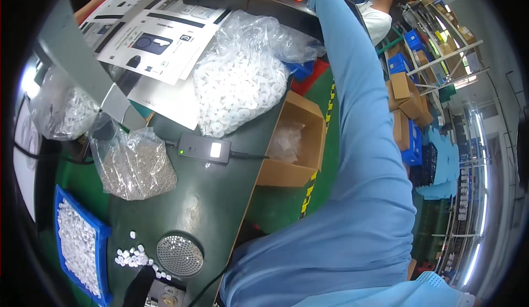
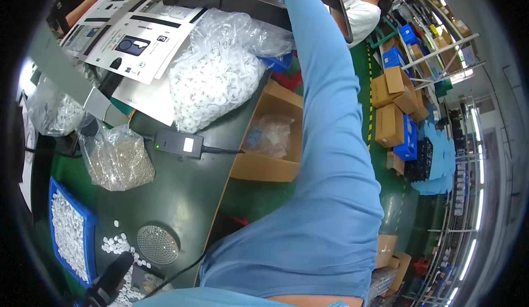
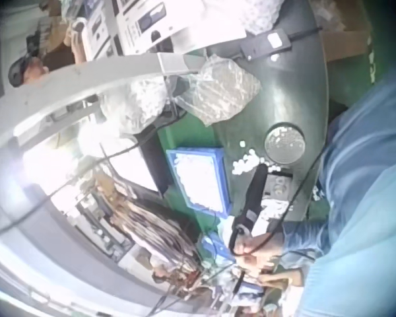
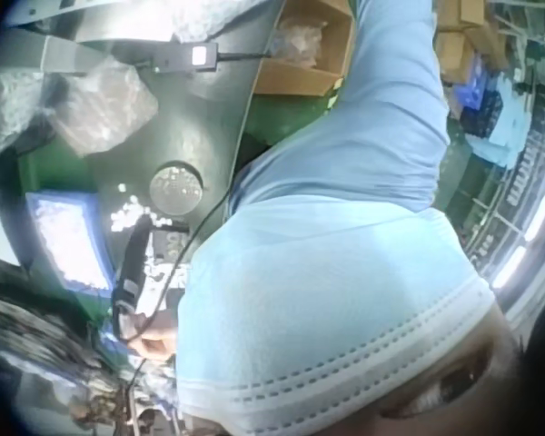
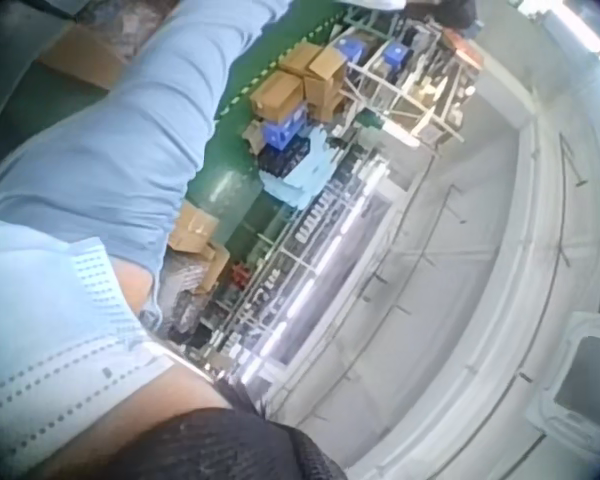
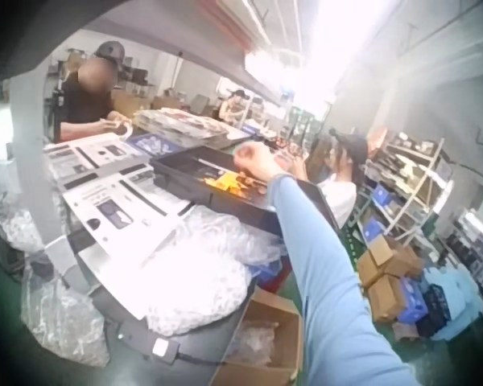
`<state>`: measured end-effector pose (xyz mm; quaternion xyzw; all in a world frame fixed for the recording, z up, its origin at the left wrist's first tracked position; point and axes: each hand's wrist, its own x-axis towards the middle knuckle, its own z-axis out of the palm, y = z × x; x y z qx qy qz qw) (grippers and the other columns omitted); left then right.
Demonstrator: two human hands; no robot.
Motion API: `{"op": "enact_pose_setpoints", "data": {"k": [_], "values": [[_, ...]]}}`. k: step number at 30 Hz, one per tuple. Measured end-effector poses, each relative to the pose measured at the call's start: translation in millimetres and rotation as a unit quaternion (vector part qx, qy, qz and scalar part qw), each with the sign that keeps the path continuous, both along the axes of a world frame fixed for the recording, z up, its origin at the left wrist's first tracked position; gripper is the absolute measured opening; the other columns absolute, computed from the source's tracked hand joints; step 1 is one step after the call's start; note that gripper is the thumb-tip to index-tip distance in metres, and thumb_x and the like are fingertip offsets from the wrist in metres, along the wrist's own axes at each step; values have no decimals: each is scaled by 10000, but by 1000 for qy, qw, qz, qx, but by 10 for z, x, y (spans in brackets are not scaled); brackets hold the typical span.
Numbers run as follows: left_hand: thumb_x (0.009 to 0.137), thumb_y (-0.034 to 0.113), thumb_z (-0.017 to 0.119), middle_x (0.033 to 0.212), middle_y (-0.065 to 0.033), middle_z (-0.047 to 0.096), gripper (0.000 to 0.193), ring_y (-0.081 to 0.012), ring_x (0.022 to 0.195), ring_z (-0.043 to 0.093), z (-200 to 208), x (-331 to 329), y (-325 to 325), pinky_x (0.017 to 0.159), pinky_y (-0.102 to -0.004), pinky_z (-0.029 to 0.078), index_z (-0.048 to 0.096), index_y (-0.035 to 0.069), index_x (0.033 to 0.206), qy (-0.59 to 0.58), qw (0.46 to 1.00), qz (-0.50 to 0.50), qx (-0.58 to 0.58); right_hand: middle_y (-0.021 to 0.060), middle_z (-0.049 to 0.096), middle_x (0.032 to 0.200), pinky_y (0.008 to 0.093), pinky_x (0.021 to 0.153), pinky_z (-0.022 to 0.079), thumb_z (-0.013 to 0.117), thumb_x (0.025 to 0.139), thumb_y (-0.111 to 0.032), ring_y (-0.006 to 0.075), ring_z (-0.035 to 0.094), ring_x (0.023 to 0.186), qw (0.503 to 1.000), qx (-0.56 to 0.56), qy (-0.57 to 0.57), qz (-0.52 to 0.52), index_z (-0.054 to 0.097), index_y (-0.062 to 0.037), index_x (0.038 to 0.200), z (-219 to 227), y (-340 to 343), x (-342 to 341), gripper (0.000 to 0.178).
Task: Assembling small plastic components and using a handheld heat tool at an electronics factory workbench.
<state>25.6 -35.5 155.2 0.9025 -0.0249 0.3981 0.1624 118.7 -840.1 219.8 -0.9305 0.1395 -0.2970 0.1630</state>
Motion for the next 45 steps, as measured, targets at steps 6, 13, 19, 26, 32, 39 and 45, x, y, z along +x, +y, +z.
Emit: {"op": "enact_pose_setpoints", "data": {"k": [6, 13, 19, 26, 32, 39, 45], "values": [[939, 55, 620, 763, -211, 621, 181, -285, 654, 615, 37, -132, -43, 565, -378, 529, 606, -126, 935, -147, 870, -414, -224, 60, 666, 977, 254, 767, 536, 712, 841, 48, 115, 640, 906, 881, 103, -325, 327, 652, 27, 1068, 554, 2484, -266, 236], [936, 41, 539, 836, -149, 555, 204, -233, 702, 484, -76, -292, -195, 592, -379, 398, 571, -10, 1130, -130, 787, -532, -284, 177, 654, 1093, 264, 759, 556, 750, 673, 130, 165, 674, 845, 814, 289, -280, 420, 588, 104, 1211, 489, 4781, -1402, 562], [689, -54, 810, 872, -214, 653, 697, -268, 697, 645, 338, -296, -200, 593, -334, 522, 474, -119, 1297, -175, 810, -556, -68, 72, 683, 873, 225, 710, 526, 795, 735, 51, 106, 647, 801, 681, 380, -165, 604, 602, 20, 1263, 88, 5617, -1364, 563], [626, -66, 805, 1019, -178, 688, 620, -290, 846, 659, 343, -328, -6, 803, -368, 515, 616, -52, 1217, -154, 879, -439, -104, 65, 674, 860, 196, 607, 477, 806, 741, 32, 52, 591, 668, 674, 401, -94, 613, 534, 8, 1348, 40, 6182, -1293, 665], [640, -76, 799, 918, -168, 680, 522, -256, 790, 645, 344, -214, 53, 728, -322, 516, 652, -70, 1141, -141, 877, -431, -161, 214, 663, 974, 229, 622, 507, 747, 774, 35, 168, 630, 707, 700, 238, -201, 642, 478, 140, 1325, -79, 6218, -1039, 621], [749, -96, 752, 1152, -191, 639, 474, -231, 1039, 646, 290, -268, 60, 949, -335, 510, 575, -115, 1189, -48, 883, -380, -272, 203, 672, 1000, 213, 553, 496, 735, 738, 99, 132, 641, 673, 774, 79, -301, 551, 642, 106, 1140, -162, 6223, -1064, 413], [693, -142, 759, 1119, -193, 638, 516, -251, 1041, 646, 260, -250, 51, 938, -342, 524, 574, -110, 1174, -75, 881, -401, -238, 124, 674, 932, 284, 609, 560, 739, 757, 50, 217, 669, 716, 800, 111, -300, 508, 691, 19, 1049, -270, 6462, -1105, 298]]}}
